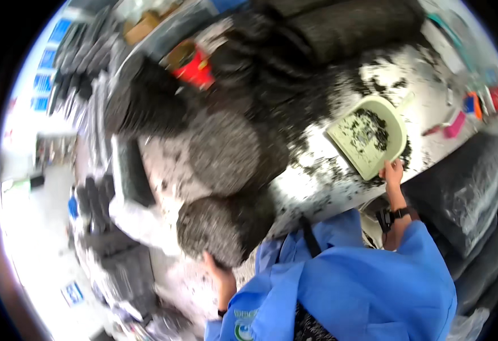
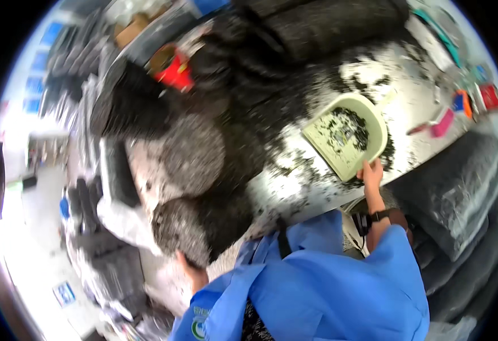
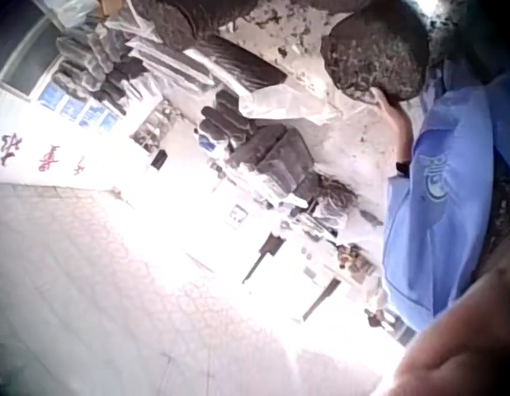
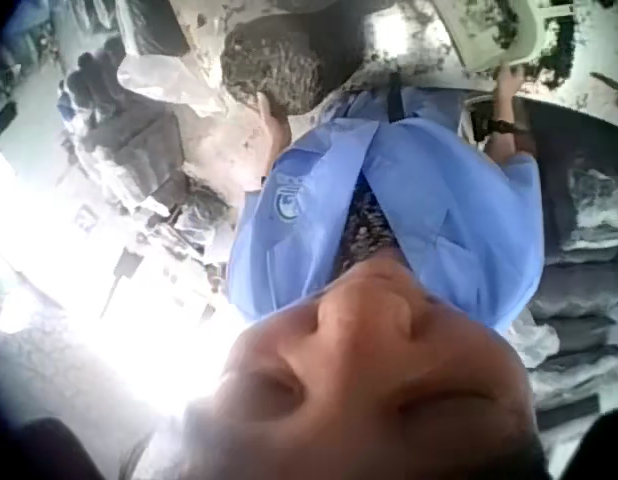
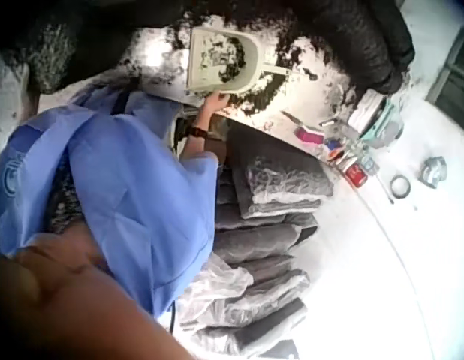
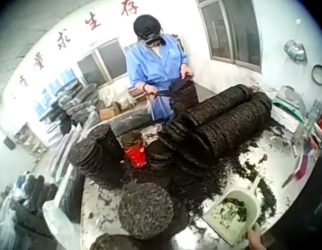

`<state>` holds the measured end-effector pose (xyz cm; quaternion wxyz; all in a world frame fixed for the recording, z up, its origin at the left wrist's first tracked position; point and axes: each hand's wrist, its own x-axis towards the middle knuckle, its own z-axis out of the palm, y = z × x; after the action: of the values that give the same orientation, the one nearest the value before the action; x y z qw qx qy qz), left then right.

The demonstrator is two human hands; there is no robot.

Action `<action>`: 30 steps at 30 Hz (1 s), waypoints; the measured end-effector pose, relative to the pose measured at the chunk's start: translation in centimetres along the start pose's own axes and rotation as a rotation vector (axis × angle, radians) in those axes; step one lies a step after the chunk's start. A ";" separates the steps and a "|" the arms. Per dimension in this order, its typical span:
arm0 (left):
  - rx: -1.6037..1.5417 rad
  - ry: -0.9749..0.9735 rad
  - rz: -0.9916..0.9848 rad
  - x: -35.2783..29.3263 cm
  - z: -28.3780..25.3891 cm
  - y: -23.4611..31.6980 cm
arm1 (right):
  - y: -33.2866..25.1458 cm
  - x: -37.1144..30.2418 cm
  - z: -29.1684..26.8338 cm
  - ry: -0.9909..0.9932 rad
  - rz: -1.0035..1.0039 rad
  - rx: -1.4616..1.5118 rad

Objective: The person packs dark compressed seaweed cakes into clear plastic bags, ties the bags, and marks them with a marker. They also separate and stack individual seaweed sheets on a metal table.

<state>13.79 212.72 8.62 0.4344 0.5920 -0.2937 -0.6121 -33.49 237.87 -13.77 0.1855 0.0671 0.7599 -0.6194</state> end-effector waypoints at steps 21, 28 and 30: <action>0.160 -0.527 0.200 9.1 -8.2 4.5 | -13.9 -39.7 21.2 -0.710 -0.332 -0.271; 0.396 -0.485 0.560 10.3 -8.9 6.6 | -20.0 -42.5 23.6 -0.687 -0.254 0.184; 0.760 -0.369 0.915 13.8 -11.4 9.3 | -21.3 -43.1 23.8 -0.670 -0.522 0.105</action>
<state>27.72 198.17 8.85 0.3537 0.4039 -0.7851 -0.3088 3.96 215.67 17.60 0.2556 -0.3230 0.6166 -0.6709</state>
